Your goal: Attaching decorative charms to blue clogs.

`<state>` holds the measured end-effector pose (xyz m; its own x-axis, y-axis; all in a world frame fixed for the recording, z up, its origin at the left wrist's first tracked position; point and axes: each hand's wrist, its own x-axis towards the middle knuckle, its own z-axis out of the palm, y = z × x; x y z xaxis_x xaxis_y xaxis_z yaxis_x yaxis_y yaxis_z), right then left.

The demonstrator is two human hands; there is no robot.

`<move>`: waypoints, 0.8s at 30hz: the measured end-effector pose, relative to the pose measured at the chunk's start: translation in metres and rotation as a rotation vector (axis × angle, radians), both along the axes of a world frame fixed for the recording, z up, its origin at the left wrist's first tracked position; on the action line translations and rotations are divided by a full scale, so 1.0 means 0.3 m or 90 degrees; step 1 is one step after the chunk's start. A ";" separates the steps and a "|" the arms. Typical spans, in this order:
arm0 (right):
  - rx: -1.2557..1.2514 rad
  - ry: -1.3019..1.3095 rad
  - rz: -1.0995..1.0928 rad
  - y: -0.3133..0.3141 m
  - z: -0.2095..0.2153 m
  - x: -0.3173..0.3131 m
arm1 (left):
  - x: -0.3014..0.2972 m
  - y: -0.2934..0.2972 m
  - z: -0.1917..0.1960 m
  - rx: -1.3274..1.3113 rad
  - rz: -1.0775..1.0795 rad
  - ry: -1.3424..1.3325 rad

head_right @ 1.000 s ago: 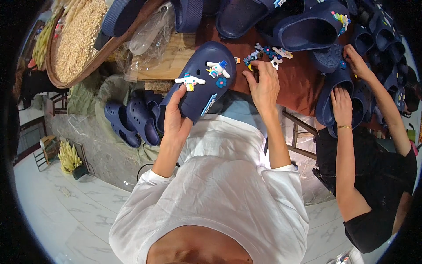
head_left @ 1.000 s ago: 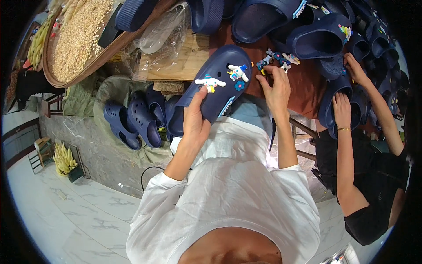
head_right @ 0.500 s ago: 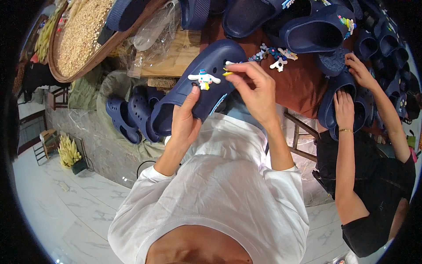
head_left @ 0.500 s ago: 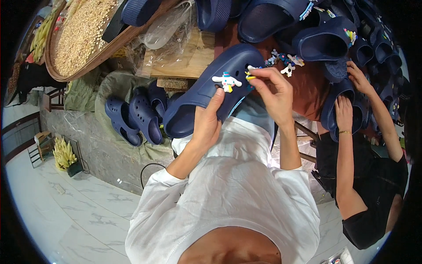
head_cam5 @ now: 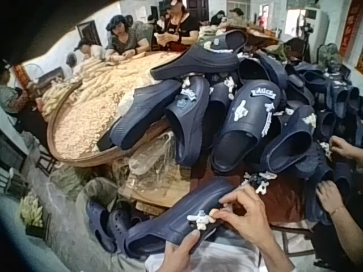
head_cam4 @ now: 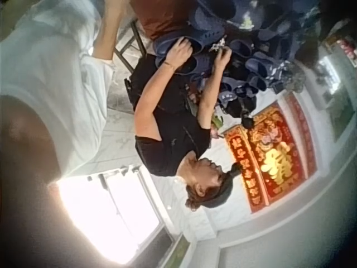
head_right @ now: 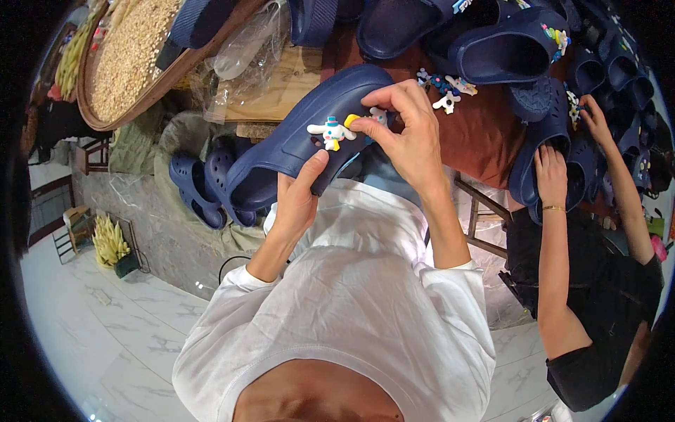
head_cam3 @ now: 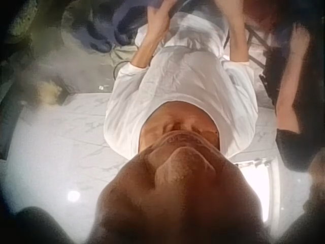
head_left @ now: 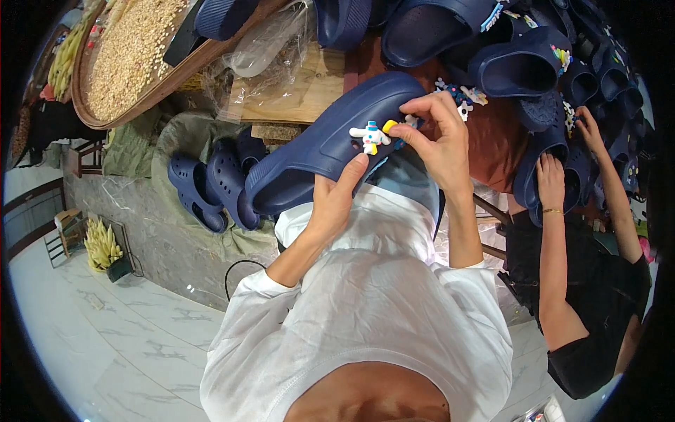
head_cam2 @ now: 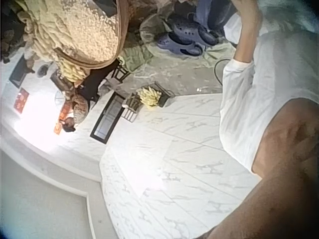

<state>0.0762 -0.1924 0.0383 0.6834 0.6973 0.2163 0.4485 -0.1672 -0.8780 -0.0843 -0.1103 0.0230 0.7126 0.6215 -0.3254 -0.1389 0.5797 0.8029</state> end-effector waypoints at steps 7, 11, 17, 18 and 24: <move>-0.067 0.025 -0.043 -0.010 0.001 0.004 | -0.024 0.026 -0.020 0.039 -0.048 0.034; -0.013 -0.082 -0.020 -0.004 -0.014 0.019 | -0.031 0.043 -0.042 0.058 -0.067 0.039; -0.053 -0.039 0.058 -0.017 0.000 0.025 | -0.049 0.059 -0.062 0.114 -0.084 0.032; -0.046 -0.004 0.078 -0.016 -0.002 0.029 | -0.051 0.062 -0.066 0.113 -0.085 0.032; -0.054 0.010 0.108 -0.016 -0.009 0.026 | -0.072 0.088 -0.078 0.141 -0.152 0.023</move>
<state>0.0840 -0.1971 0.0356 0.5577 0.8178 0.1421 0.4622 -0.1638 -0.8715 -0.1058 -0.0840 -0.0004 0.8370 0.4969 -0.2292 0.0111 0.4033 0.9150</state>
